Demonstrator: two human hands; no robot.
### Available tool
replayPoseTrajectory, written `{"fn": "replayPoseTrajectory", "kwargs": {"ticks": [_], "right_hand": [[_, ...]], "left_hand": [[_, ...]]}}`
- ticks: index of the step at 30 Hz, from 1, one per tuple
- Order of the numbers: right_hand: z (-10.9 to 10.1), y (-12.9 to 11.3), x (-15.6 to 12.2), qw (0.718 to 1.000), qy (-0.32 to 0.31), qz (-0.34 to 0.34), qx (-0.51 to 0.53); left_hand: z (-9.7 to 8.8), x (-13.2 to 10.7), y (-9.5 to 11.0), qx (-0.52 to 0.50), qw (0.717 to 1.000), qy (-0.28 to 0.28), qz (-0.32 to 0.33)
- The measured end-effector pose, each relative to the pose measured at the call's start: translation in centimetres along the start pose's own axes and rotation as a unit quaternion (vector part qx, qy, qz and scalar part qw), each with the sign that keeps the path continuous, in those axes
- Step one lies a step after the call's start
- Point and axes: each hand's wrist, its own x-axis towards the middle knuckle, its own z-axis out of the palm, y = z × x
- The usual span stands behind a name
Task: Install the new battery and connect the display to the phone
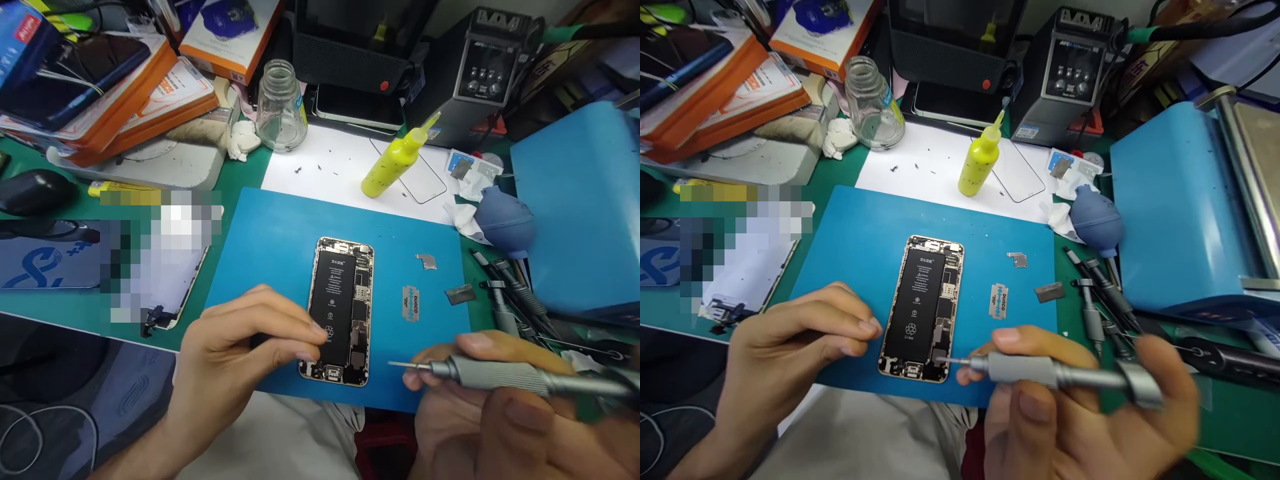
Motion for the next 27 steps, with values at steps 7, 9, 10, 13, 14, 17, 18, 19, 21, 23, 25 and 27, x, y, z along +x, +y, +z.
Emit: {"fn": "replayPoseTrajectory", "kwargs": {"ticks": [7,9,10,13,14,17,18,19,21,23,25,27], "right_hand": [[2.6,-2.6,-0.9,0.966,-0.027,0.162,0.199],[2.7,-2.4,-0.9,0.965,-0.032,0.166,0.2],[2.7,-2.3,-1.0,0.966,-0.03,0.164,0.199],[2.6,-2.0,-0.9,0.968,-0.033,0.16,0.192],[2.5,-2.0,-0.9,0.968,-0.031,0.161,0.188],[2.4,-2.0,-1.0,0.967,-0.024,0.171,0.186],[2.4,-2.1,-1.0,0.966,-0.024,0.173,0.189],[2.4,-2.0,-0.9,0.965,-0.029,0.176,0.192],[2.4,-1.9,-0.9,0.962,-0.035,0.179,0.204],[2.5,-1.7,-0.7,0.96,-0.036,0.177,0.216],[2.5,-1.5,-0.7,0.959,-0.035,0.174,0.219],[2.5,-1.4,-0.6,0.96,-0.032,0.176,0.213]], "left_hand": [[0.3,0.8,0.1,-0.031,0.999,-0.008,0.011],[0.3,0.8,0.2,-0.033,0.999,-0.008,0.016],[0.3,0.9,0.2,-0.034,0.999,-0.009,0.018],[0.4,0.9,0.1,-0.038,0.999,-0.015,0.023],[0.4,0.9,0.1,-0.039,0.999,-0.017,0.023],[0.4,0.8,0.0,-0.045,0.998,-0.022,0.023],[0.5,0.8,-0.1,-0.046,0.998,-0.022,0.022],[0.5,0.8,-0.1,-0.047,0.998,-0.022,0.021],[0.5,0.8,-0.1,-0.049,0.998,-0.02,0.019],[0.5,0.9,-0.1,-0.048,0.998,-0.021,0.017],[0.5,0.9,0.0,-0.047,0.998,-0.023,0.018],[0.5,1.0,0.0,-0.047,0.998,-0.025,0.018]]}}
